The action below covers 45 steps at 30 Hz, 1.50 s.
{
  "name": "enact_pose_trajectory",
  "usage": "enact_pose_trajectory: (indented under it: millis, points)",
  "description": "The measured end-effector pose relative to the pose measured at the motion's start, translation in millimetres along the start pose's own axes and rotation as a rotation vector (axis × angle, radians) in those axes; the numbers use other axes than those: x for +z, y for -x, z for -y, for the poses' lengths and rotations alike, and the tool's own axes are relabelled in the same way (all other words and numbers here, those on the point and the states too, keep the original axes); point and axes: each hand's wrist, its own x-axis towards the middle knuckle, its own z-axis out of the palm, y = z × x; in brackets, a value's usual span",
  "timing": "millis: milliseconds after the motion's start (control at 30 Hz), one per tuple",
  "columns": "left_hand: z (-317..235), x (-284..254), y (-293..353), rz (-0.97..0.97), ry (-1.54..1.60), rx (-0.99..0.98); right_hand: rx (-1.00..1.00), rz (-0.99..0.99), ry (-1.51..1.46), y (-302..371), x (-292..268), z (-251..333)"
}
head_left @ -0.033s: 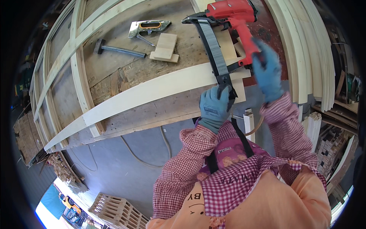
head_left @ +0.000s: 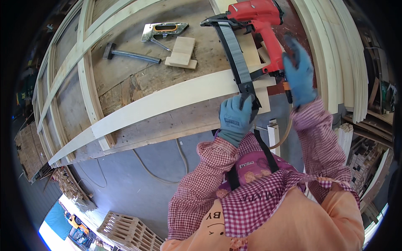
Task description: The person assembles a wooden frame by positioning planks and small blocks on a workbench, then uses a red nail gun to fasten them together. The person repeatedly aligns pieces and drives nails to secure joints, building a grid-like structure.
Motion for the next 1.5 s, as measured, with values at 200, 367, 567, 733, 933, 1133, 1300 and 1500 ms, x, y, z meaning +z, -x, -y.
enact_pose_trajectory:
  millis: [200,367,567,733,933,1133,1300,1500]
  points:
    - [7,-5,1,0.087,0.012,0.06,0.762,0.607,-0.308,-80,6,-46]
    - [30,-16,-6,-0.06,0.017,0.146,0.887,0.797,-0.378,-105,37,-37]
    - [59,-40,-65,0.379,-0.271,0.025,0.675,0.764,-0.385,-114,7,-26]
    - [89,-25,-76,0.504,-0.315,0.051,0.374,0.545,-0.511,-90,-96,-1]
    - [92,-20,-75,0.445,-0.272,0.113,0.618,0.628,-0.364,-15,-188,-6]
    - [95,-20,-72,0.458,-0.3,0.094,1.22,0.798,-0.563,32,-182,-15]
    - [92,-21,-73,0.474,-0.309,0.078,1.221,0.729,-0.68,31,-140,39]
    - [93,-24,-74,0.468,-0.273,0.086,1.063,0.768,-0.515,37,-135,40]
